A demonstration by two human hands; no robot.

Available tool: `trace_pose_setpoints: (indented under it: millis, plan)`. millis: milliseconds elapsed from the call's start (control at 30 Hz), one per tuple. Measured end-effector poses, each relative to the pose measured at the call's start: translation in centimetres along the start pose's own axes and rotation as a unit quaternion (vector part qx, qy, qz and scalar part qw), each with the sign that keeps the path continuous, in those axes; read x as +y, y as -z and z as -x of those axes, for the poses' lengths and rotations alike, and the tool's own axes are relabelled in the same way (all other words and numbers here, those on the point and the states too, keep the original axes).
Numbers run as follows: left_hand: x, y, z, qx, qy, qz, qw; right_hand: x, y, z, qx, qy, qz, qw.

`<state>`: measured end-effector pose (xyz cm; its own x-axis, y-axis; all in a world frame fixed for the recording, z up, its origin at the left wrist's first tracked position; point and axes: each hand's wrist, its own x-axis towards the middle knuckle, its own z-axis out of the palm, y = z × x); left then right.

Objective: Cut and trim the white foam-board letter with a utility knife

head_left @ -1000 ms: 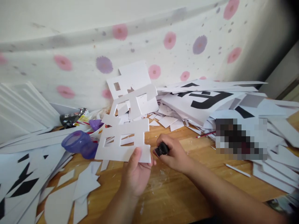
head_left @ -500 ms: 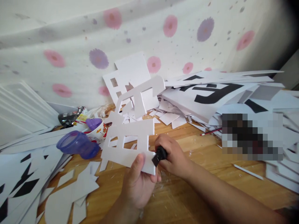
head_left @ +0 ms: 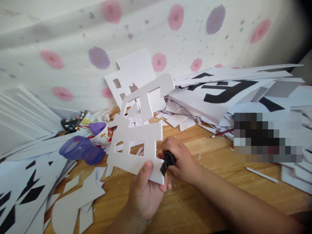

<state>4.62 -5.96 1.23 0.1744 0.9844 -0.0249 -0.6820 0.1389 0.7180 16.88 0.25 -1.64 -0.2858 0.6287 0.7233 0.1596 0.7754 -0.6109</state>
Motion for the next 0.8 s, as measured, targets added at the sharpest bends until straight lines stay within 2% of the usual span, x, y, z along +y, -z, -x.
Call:
trace_pose_setpoints:
  millis: [100, 233, 333, 400, 500, 667, 733, 800]
  plan:
    - [0.0, -0.1, 0.2, -0.016, 0.000, -0.004, 1.000, 0.5, 0.0, 0.0, 0.017, -0.014, 0.014, 1.000]
    - [0.3, -0.2, 0.3, -0.045, -0.018, -0.035, 0.998, 1.3, 0.4, 0.3, 0.055, -0.073, 0.010, 0.996]
    - [0.6, 0.2, 0.0, -0.032, -0.044, -0.064, 0.996, 1.0, 0.8, 0.5, 0.063, -0.126, -0.045, 0.989]
    - [0.8, 0.6, -0.3, -0.009, -0.059, -0.078, 0.995, 0.4, 1.1, 0.5, 0.049, -0.146, -0.129, 0.980]
    - [0.7, 1.3, -0.7, 0.018, -0.071, -0.097, 0.993, -0.6, 1.2, 0.4, 0.022, -0.150, -0.266, 0.952]
    - [0.3, 1.5, -0.9, 0.045, -0.074, -0.105, 0.991, -1.5, 1.0, 0.2, -0.010, -0.179, -0.414, 0.893]
    - [0.2, 1.3, -0.9, 0.044, -0.075, -0.109, 0.990, -1.7, 1.0, 0.2, -0.016, -0.197, -0.455, 0.868]
    - [0.2, 1.2, -1.0, 0.039, -0.078, -0.116, 0.989, -1.8, 1.0, 0.1, -0.013, -0.206, -0.458, 0.865]
